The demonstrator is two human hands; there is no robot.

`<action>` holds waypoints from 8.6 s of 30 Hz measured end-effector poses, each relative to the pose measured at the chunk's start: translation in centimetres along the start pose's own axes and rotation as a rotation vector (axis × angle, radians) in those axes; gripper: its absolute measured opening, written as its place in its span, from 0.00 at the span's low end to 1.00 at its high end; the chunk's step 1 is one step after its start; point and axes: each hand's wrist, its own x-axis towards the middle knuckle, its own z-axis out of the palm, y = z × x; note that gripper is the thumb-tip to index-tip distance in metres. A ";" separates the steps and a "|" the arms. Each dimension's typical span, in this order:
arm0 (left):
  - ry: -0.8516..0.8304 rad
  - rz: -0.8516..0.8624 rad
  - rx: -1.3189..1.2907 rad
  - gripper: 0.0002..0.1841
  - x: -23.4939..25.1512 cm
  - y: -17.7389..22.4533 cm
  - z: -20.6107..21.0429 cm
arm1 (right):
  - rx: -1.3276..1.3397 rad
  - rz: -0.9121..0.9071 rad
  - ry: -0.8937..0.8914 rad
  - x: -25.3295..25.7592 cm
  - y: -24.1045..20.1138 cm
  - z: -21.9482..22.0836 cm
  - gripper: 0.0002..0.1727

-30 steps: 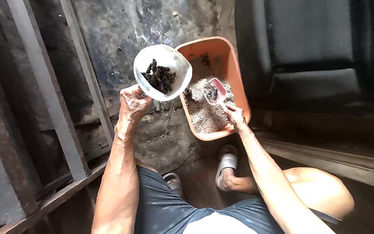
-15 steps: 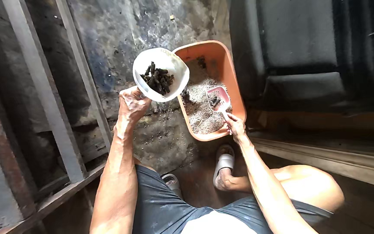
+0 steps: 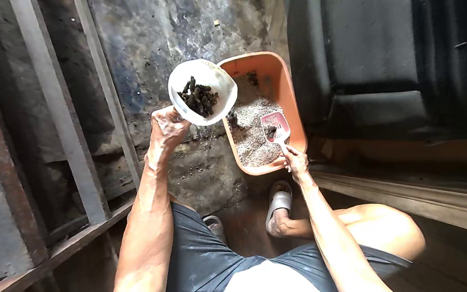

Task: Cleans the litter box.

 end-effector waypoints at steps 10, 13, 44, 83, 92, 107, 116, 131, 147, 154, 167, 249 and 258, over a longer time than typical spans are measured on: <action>0.001 -0.013 -0.032 0.09 -0.2 -0.7 -0.3 | -0.019 0.017 0.016 -0.6 -0.6 0.2 0.17; -0.015 -0.037 -0.043 0.10 -0.1 -0.9 -0.4 | -0.012 0.020 0.001 -0.8 -1.0 0.2 0.17; -0.191 -0.164 -0.040 0.09 -0.2 -3.5 0.9 | -0.159 -0.370 0.129 -2.9 -8.8 1.5 0.17; 0.049 -0.174 0.010 0.08 -0.1 -2.3 -1.4 | -0.667 -0.186 -0.084 -1.1 -5.8 6.4 0.15; 0.058 -0.189 0.016 0.07 -0.5 -1.9 -1.7 | -0.562 -0.211 -0.098 1.0 -5.8 7.3 0.17; 0.090 -0.152 0.055 0.07 -1.7 -1.4 -3.2 | -0.998 -0.332 -0.314 10.1 -13.4 7.3 0.19; 0.126 -0.179 0.115 0.08 -2.8 -0.9 -4.2 | -0.950 -0.329 -0.341 12.5 -10.5 8.1 0.17; 0.100 -0.126 0.075 0.08 -1.8 -0.6 -3.1 | -0.535 -0.340 -0.186 10.5 -4.1 4.8 0.17; -0.002 -0.067 -0.052 0.08 0.6 0.9 0.4 | -0.396 -0.275 -0.001 1.9 -1.0 -0.3 0.17; 0.001 -0.015 -0.046 0.08 0.4 -0.2 0.6 | -0.408 -0.202 0.032 2.0 -0.2 -0.2 0.17; -0.024 -0.055 -0.060 0.09 0.5 -1.3 0.7 | -0.494 -0.170 0.032 0.5 -1.1 -0.5 0.16; 0.077 -0.123 -0.010 0.08 -0.4 -1.4 -1.6 | -0.727 -0.107 -0.177 0.6 -6.8 10.0 0.17; 0.082 -0.133 0.026 0.08 -0.9 -0.8 -2.4 | -1.028 -0.240 -0.147 3.6 -11.8 6.6 0.18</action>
